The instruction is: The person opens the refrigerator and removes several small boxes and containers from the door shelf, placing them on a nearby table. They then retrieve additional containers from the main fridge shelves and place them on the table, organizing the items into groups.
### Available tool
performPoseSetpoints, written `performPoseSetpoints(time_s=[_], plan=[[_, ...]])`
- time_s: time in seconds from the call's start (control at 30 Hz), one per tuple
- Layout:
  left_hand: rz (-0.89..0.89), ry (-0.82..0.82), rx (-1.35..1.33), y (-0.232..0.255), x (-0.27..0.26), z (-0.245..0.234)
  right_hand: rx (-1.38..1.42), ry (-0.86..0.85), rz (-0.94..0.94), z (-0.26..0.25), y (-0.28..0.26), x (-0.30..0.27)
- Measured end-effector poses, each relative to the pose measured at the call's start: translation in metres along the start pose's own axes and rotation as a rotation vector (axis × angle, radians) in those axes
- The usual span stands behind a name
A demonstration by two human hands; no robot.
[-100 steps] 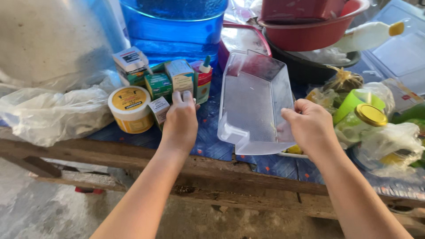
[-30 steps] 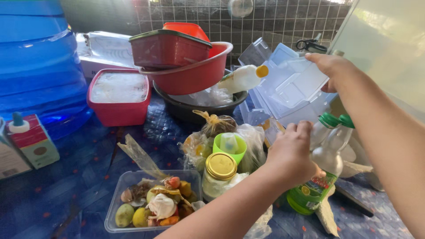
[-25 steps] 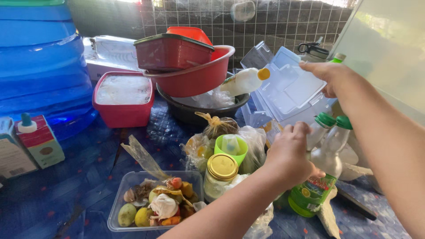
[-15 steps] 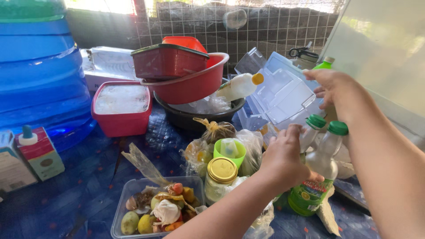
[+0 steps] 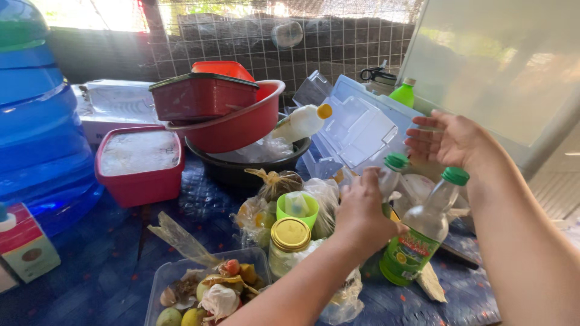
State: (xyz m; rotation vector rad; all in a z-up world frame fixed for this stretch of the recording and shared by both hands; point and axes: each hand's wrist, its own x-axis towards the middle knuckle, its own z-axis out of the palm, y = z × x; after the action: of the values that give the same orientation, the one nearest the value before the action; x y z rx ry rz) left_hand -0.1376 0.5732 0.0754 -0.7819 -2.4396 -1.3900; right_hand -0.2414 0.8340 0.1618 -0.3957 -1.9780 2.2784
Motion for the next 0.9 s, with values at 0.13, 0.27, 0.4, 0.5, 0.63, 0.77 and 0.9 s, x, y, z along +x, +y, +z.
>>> performPoseSetpoints(time_s=[0.13,0.27,0.4,0.5,0.63,0.77,0.9], plan=[[-0.026,0.002,-0.045,-0.007,0.002,-0.008,0.173,-0.432,-0.261,-0.004,0.029,-0.076],[-0.153,-0.189,0.001,-0.013,0.001,-0.02,-0.233,-0.509,-0.167,-0.002,0.053,-0.131],[-0.038,-0.131,0.021,-0.016,-0.01,-0.034,-0.408,-0.131,-0.159,0.022,0.093,-0.151],[0.08,-0.05,-0.045,-0.014,-0.019,-0.045,-0.47,0.093,-0.274,0.036,0.107,-0.171],[0.134,0.063,-0.16,0.003,-0.023,-0.078,-0.534,0.26,-0.424,0.065,0.069,-0.204],[0.186,0.227,-0.258,0.019,-0.016,-0.134,-0.415,0.328,-0.623,0.106,0.015,-0.225],[0.141,0.379,-0.116,0.011,-0.017,-0.213,-0.275,0.154,-0.95,0.173,-0.002,-0.217]])
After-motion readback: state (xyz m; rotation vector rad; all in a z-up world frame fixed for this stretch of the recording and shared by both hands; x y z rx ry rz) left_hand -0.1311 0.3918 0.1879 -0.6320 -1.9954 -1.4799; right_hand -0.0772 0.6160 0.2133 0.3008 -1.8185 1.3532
